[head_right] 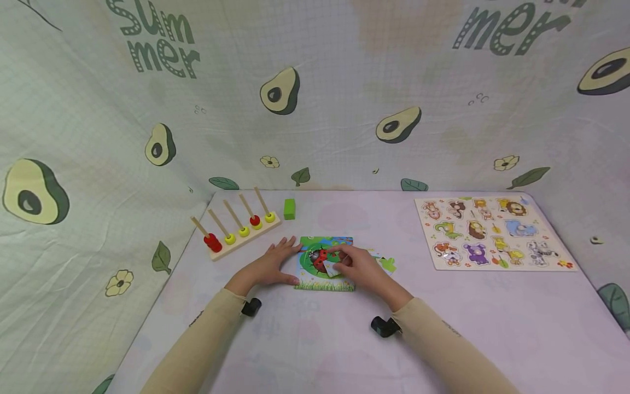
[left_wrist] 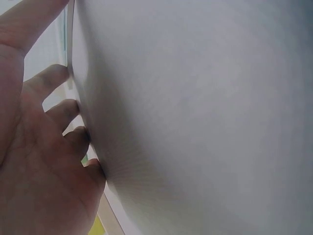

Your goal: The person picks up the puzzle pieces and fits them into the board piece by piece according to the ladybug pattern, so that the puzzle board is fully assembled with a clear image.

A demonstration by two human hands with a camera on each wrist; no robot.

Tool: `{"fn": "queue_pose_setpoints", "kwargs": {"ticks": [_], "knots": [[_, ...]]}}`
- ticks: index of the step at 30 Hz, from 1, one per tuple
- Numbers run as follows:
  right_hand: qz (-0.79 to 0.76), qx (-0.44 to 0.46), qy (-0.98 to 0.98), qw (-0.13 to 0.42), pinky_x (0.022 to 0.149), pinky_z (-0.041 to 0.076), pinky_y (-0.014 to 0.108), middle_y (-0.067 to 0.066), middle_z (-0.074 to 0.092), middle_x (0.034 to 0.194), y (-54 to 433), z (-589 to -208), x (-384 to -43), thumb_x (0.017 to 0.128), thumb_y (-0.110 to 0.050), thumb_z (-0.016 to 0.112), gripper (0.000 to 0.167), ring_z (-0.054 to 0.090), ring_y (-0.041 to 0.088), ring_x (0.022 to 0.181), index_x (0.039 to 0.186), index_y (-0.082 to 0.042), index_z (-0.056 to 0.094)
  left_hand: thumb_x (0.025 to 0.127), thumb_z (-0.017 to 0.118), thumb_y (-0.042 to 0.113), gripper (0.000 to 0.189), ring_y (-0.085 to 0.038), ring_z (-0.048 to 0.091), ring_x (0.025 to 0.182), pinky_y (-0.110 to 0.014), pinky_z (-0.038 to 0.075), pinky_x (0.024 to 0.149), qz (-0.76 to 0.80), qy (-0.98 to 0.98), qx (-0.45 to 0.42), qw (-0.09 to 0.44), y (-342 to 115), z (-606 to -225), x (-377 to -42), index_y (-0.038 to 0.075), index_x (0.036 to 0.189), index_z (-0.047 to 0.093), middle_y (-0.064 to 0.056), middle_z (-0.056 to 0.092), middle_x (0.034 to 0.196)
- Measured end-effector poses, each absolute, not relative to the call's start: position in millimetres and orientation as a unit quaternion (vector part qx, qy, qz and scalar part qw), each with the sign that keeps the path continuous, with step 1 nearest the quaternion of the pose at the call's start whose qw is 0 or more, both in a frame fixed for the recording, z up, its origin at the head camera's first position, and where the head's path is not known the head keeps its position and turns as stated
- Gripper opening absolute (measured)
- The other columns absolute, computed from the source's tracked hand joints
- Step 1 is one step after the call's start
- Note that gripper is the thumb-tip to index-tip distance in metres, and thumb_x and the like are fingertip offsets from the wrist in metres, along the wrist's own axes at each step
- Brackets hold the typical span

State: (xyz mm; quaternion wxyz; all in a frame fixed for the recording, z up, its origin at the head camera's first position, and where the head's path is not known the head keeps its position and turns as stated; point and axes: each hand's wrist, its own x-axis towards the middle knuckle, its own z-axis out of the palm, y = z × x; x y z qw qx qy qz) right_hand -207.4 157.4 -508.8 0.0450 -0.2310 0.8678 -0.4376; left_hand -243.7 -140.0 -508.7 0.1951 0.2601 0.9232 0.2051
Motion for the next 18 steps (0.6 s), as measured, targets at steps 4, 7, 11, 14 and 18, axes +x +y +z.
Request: {"fn": "queue_pose_setpoints", "kwargs": {"ticks": [4,7,11,14,18], "knots": [[-0.450,-0.232,0.861,0.047,0.072,0.053,0.029,0.005,0.065,0.104,149,-509,-208,0.094,-0.011,0.073,0.035,0.062,0.011,0.081,0.128,-0.008,0.064,0.083,0.080,0.052,0.100,-0.027,-0.002,0.157,-0.049,-0.001,0.126,0.204,0.924,0.259,0.195,-140,-509,-244,0.022,0.163,0.027,-0.006,0.009,0.171],[-0.457,-0.241,0.855,0.049,0.070,0.052,0.029,0.005,0.065,0.103,144,-510,-208,0.094,-0.011,0.073,0.036,0.061,0.011,0.078,0.129,-0.007,0.064,0.083,0.080,0.052,0.099,-0.028,-0.001,0.157,-0.050,0.000,0.126,0.203,0.924,0.260,0.193,-140,-509,-244,0.021,0.162,0.029,-0.008,0.010,0.170],[-0.457,-0.254,0.851,0.049,0.068,0.052,0.028,0.001,0.064,0.098,137,-511,-209,0.095,-0.011,0.073,0.037,0.059,0.010,0.076,0.131,-0.009,0.065,0.083,0.081,0.051,0.099,-0.031,0.000,0.157,-0.052,0.001,0.125,0.205,0.923,0.264,0.190,-139,-509,-244,0.018,0.162,0.030,-0.010,0.011,0.170],[-0.453,-0.262,0.851,0.043,0.067,0.051,0.027,-0.001,0.063,0.096,131,-512,-209,0.094,-0.011,0.074,0.037,0.058,0.009,0.075,0.129,-0.009,0.064,0.083,0.080,0.051,0.099,-0.031,0.000,0.157,-0.052,0.001,0.125,0.203,0.924,0.264,0.189,-139,-508,-244,0.018,0.162,0.029,-0.010,0.011,0.170],[-0.450,-0.268,0.851,0.038,0.066,0.050,0.026,-0.002,0.062,0.094,124,-513,-209,0.093,-0.011,0.075,0.037,0.057,0.008,0.073,0.127,-0.010,0.063,0.083,0.081,0.050,0.099,-0.031,0.000,0.157,-0.052,0.002,0.125,0.201,0.924,0.264,0.189,-139,-507,-243,0.018,0.162,0.029,-0.010,0.011,0.170]]}}
